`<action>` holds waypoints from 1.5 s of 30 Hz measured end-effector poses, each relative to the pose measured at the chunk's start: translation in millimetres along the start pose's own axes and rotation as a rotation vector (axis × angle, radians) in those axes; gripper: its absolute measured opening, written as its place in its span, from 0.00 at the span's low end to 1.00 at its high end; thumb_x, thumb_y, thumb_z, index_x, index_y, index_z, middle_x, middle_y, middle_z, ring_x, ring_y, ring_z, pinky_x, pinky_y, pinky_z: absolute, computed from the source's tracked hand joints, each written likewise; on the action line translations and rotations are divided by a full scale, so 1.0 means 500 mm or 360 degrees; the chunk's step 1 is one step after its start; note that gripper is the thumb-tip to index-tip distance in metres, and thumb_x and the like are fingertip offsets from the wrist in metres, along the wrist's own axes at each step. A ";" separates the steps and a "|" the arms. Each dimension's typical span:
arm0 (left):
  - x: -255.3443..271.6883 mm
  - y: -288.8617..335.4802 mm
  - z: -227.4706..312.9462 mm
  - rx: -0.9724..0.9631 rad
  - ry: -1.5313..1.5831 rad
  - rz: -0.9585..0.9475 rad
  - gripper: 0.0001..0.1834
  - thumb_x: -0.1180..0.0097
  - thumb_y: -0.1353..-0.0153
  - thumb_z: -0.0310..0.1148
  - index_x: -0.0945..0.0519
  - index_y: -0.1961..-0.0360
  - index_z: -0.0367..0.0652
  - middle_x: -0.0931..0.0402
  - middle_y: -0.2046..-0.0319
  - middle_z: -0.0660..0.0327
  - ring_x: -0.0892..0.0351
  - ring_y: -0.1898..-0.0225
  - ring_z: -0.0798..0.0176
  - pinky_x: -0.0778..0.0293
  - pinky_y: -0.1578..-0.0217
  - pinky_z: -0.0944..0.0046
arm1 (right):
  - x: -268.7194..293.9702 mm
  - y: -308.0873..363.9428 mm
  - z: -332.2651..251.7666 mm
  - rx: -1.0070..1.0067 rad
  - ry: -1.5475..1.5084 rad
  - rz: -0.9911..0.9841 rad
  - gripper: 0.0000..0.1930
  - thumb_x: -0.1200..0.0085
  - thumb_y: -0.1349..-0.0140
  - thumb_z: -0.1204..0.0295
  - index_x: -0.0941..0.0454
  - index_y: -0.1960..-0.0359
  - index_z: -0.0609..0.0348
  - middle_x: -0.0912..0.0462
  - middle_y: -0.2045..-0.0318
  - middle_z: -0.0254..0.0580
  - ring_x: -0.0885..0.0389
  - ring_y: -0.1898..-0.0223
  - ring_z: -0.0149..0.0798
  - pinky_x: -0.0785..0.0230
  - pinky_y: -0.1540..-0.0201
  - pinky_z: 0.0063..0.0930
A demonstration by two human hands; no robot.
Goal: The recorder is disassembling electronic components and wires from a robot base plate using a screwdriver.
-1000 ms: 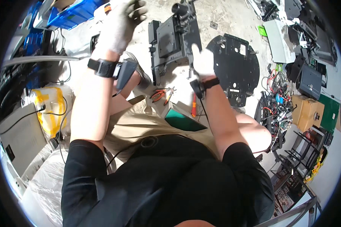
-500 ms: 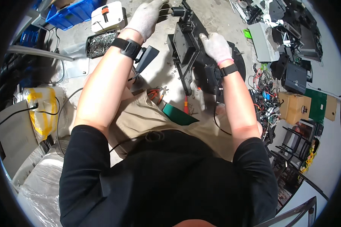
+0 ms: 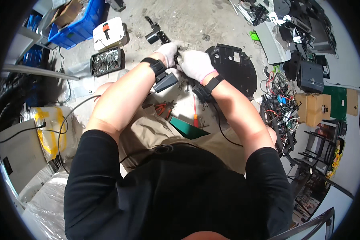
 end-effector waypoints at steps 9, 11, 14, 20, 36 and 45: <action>0.059 -0.018 0.030 -0.0064 -0.0182 0.0346 0.07 0.57 0.41 0.28 0.25 0.70 0.40 0.27 0.71 0.56 0.24 0.71 0.56 0.22 0.72 0.48 | 0.035 0.070 0.103 0.0187 -0.1029 -0.0074 0.23 0.56 0.35 0.54 0.23 0.52 0.61 0.18 0.60 0.56 0.19 0.58 0.51 0.30 0.53 0.39; 0.135 -0.073 0.031 -0.0207 -0.0013 0.0421 0.09 0.54 0.41 0.34 0.25 0.72 0.41 0.25 0.75 0.51 0.23 0.74 0.47 0.25 0.73 0.41 | 0.037 0.105 0.156 0.0071 -0.1190 -0.0045 0.21 0.56 0.33 0.57 0.23 0.54 0.64 0.17 0.63 0.50 0.17 0.64 0.41 0.28 0.58 0.33; 0.015 -0.023 0.061 -0.0762 -0.2990 0.0234 0.19 0.39 0.47 0.33 0.23 0.55 0.36 0.19 0.58 0.51 0.18 0.59 0.53 0.22 0.59 0.54 | -0.034 0.188 0.315 -0.0389 -0.1767 -0.0111 0.20 0.58 0.30 0.58 0.22 0.58 0.63 0.18 0.67 0.38 0.21 0.69 0.27 0.29 0.65 0.23; 0.192 -0.212 -0.015 -0.0843 -0.2206 0.0175 0.15 0.39 0.50 0.30 0.19 0.58 0.42 0.18 0.62 0.52 0.19 0.57 0.54 0.24 0.57 0.61 | 0.010 0.207 0.325 -0.0534 -0.2183 0.0078 0.21 0.57 0.30 0.58 0.25 0.53 0.66 0.18 0.64 0.40 0.20 0.66 0.29 0.29 0.62 0.21; -0.024 0.170 0.087 -0.0652 -0.0271 0.0061 0.18 0.51 0.45 0.24 0.27 0.51 0.35 0.24 0.56 0.56 0.22 0.56 0.59 0.24 0.53 0.61 | -0.065 0.237 0.543 -0.0711 -0.1497 0.0316 0.28 0.55 0.33 0.52 0.24 0.54 0.72 0.19 0.59 0.58 0.22 0.54 0.48 0.33 0.49 0.34; -0.068 0.212 0.101 -0.0763 -0.0407 -0.0106 0.28 0.48 0.45 0.26 0.35 0.41 0.35 0.27 0.49 0.54 0.25 0.50 0.58 0.28 0.48 0.60 | -0.206 0.115 0.676 -0.0809 -0.2753 0.0722 0.25 0.54 0.32 0.54 0.28 0.45 0.64 0.23 0.50 0.40 0.29 0.48 0.34 0.39 0.43 0.27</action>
Point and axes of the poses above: each hand's wrist, its own y-axis away from the middle knuckle, its own x-axis out of the back of the hand, z = x × y, the point moved 6 cm from there along -y, towards the middle knuckle
